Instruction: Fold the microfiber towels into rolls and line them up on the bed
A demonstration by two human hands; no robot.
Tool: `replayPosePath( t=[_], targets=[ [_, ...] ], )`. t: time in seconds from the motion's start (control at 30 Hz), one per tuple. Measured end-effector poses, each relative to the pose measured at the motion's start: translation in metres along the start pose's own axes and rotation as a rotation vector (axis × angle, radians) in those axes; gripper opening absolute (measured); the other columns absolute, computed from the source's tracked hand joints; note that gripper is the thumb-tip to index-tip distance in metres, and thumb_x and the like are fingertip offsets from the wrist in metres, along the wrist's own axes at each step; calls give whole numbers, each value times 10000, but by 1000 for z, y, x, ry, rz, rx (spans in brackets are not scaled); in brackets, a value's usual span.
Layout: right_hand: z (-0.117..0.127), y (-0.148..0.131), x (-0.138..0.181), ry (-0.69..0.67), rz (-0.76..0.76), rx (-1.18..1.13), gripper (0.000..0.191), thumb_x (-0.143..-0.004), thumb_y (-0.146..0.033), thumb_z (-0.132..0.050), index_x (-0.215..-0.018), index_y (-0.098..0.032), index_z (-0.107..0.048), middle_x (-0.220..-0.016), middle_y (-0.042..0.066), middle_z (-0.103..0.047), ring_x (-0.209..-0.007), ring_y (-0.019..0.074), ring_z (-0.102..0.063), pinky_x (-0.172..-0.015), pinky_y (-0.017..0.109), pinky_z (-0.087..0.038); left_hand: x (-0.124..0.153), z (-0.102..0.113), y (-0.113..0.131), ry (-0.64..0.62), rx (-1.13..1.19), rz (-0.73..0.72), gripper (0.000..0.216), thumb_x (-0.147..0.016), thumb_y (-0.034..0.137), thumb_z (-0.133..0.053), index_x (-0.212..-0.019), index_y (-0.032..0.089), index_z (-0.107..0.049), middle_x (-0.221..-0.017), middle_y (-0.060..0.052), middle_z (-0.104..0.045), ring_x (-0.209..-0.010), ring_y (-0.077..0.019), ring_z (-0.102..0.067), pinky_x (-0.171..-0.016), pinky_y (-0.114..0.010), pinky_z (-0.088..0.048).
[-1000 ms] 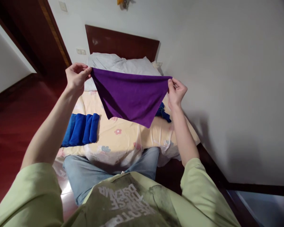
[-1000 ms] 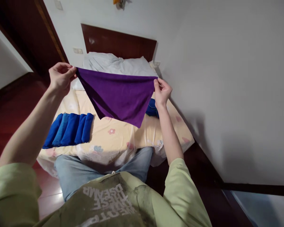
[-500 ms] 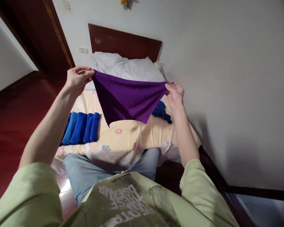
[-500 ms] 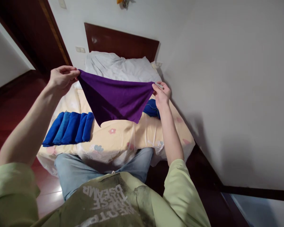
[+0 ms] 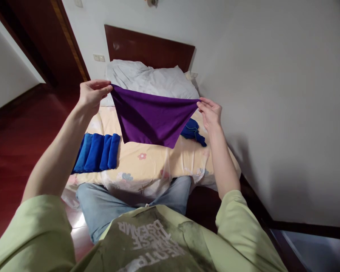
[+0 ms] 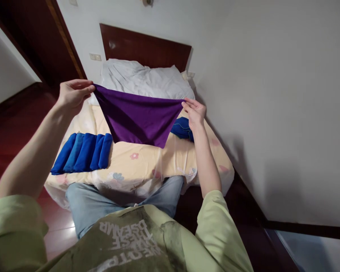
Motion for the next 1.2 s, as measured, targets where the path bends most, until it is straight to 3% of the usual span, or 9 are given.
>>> replayPosePath(
  t=[0.2,0.43,0.73,0.87,1.0,1.2],
  targets=[
    [5,1,7,16,-14,9,434,-663,-408,-948,-990,-202,-749,-872,21,-753,-870,184,-730,-780,333,-642,8,4,5,22,-96,-55,323,-705,132,-905,-967,30,-745,-708,-26,-691,-627,-91,-595,-746,-331,-544],
    [14,-11,28,-18,-67,-22,372,-657,-300,-960,-932,-202,-729,-881,20,-752,-899,189,-742,-796,337,-649,45,1,14,-110,1,75,252,-748,111,-839,-947,62,-691,-794,-36,-693,-761,-166,-730,-829,-404,-626],
    [53,-7,57,-94,-196,-41,279,-727,-343,-950,-855,-228,-731,-775,2,-718,-760,179,-725,-692,336,-657,90,32,7,-223,0,262,173,-725,116,-807,-877,117,-724,-789,-1,-693,-753,-136,-723,-889,-404,-633],
    [55,14,64,-113,-276,-44,296,-697,-328,-969,-833,-212,-733,-754,0,-712,-702,156,-704,-667,318,-646,98,29,-12,-239,-11,329,193,-689,144,-850,-842,112,-736,-809,-30,-707,-756,-155,-729,-845,-392,-654],
    [44,49,60,-114,-361,-34,349,-644,-329,-989,-832,-181,-735,-730,-1,-711,-629,129,-673,-607,276,-618,91,19,-49,-260,-19,396,230,-647,194,-895,-811,120,-751,-844,-71,-733,-772,-192,-745,-827,-402,-669],
    [11,99,22,-74,-416,34,385,-595,-321,-995,-816,-171,-719,-669,-14,-703,-573,110,-647,-548,225,-576,41,-13,-101,-255,-49,401,222,-618,196,-896,-765,133,-743,-788,-87,-729,-776,-221,-757,-829,-385,-665]
  ],
)
Point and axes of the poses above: each hand's wrist, its own x-axis away from the middle knuckle, its own z-axis out of the back of the hand, y = z × x, the point moved 7 cm from there along -x, towards the middle knuckle
